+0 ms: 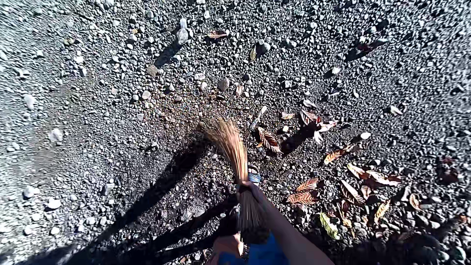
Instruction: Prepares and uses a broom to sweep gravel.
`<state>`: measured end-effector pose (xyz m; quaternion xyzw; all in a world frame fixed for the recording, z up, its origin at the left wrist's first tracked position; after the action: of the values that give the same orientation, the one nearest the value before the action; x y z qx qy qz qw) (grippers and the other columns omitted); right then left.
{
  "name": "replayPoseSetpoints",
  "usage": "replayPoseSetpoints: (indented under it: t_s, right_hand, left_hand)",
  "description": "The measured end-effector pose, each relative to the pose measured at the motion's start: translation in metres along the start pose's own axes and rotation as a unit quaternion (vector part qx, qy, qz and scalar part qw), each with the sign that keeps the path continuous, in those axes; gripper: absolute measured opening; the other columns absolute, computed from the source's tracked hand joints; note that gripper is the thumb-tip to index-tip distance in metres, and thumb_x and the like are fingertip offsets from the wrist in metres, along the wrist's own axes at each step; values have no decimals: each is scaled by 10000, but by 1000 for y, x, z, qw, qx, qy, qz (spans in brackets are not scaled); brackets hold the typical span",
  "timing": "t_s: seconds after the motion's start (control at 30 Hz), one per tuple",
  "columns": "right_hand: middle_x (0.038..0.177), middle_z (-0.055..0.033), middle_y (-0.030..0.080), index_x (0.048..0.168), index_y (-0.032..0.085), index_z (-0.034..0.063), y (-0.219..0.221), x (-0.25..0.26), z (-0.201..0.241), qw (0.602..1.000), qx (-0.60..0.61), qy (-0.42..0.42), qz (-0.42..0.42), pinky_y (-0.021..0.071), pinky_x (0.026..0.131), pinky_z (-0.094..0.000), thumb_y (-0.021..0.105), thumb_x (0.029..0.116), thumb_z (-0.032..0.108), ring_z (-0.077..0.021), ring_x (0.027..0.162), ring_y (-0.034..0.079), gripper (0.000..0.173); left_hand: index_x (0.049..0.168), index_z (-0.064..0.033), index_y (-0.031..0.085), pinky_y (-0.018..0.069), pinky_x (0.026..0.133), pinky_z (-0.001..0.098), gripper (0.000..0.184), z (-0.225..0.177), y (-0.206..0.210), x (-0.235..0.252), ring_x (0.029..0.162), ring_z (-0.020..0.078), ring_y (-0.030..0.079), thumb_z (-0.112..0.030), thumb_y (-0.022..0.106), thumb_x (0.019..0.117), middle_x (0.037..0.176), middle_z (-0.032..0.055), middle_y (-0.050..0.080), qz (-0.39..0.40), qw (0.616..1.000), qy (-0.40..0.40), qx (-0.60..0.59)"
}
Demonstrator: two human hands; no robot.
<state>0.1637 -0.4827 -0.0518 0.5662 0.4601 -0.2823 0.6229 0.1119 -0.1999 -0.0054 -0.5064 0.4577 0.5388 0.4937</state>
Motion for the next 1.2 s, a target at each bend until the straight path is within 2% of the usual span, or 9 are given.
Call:
replayPoseSetpoints:
  t_s: [0.1,0.17,0.33,0.53,0.63,0.77,0.97,1.07,1.2]
  right_hand:
    - [698,-59,609,995,540,30,-86,-39,44,966,31,-135,-219,552,540,-293,392,1084,199,-135,555,606,241]
    - [756,-75,582,1086,534,3,-88,-47,56,936,40,-191,-292,537,579,-319,437,1075,185,-148,597,589,207]
    - [839,-128,612,1260,459,-29,-20,-55,42,962,74,-190,-183,573,621,-372,459,1050,101,-200,652,630,247]
    - [762,-92,638,1084,521,29,-13,-83,32,995,72,15,67,575,529,-311,279,1092,221,-177,585,644,309]
    - [712,-78,644,986,547,31,-65,-107,50,998,55,12,-13,568,532,-285,239,1107,242,-160,569,645,392]
    - [672,-66,626,952,532,25,-102,-122,71,958,108,-150,-218,561,516,-288,334,1101,184,-144,534,623,294]
    - [737,-66,609,1088,483,37,-2,-97,85,953,175,-201,-141,570,544,-305,340,1080,138,-148,571,623,175]
    - [763,-82,632,1100,491,44,69,-72,83,981,160,-108,-5,571,543,-316,339,1078,174,-167,590,638,201]
    - [709,-87,635,1011,534,54,172,-2,102,988,97,9,119,571,522,-316,356,1086,189,-180,560,644,236]
  left_hand:
    - [1554,-51,428,328,1185,604,676,-5,-11,8,1451,447,409,-436,600,1025,1580,283,394,-11,1000,0,23]
    - [1548,-45,436,316,1195,599,673,-10,-23,10,1466,441,389,-440,595,1026,1604,273,361,-19,999,2,38]
    - [1535,-33,446,318,1202,578,689,-59,-62,1,1462,422,402,-417,646,1000,1600,260,375,-69,992,50,92]
    - [1536,-11,439,310,1218,546,674,-115,-124,-18,1475,408,392,-377,633,1005,1592,266,387,-197,964,151,92]
    - [1521,46,426,306,1229,500,611,-135,-149,-31,1462,413,411,-255,615,1025,1532,301,449,-237,947,193,98]
    - [1554,6,389,308,1224,512,575,-137,-165,-25,1473,374,405,-254,546,1066,1571,258,420,-205,964,156,65]
    - [1566,-29,388,325,1214,521,598,-164,-178,-5,1449,367,447,-340,534,1076,1551,234,463,-106,976,130,138]
    - [1568,-41,390,327,1204,559,616,-182,-200,-3,1443,384,447,-363,547,1067,1546,242,465,-65,979,127,144]
    - [1450,71,487,386,1144,536,501,-209,-241,-42,1331,387,540,-197,571,1035,1406,293,564,-75,973,142,167]
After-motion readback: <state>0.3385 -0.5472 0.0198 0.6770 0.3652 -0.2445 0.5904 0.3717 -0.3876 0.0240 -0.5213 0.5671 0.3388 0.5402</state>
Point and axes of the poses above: each hand's wrist, its own x-axis towards the middle knuckle, its own y-axis out of the palm, z = x × y, the point moved 3 cm from there along x, towards the middle knuckle
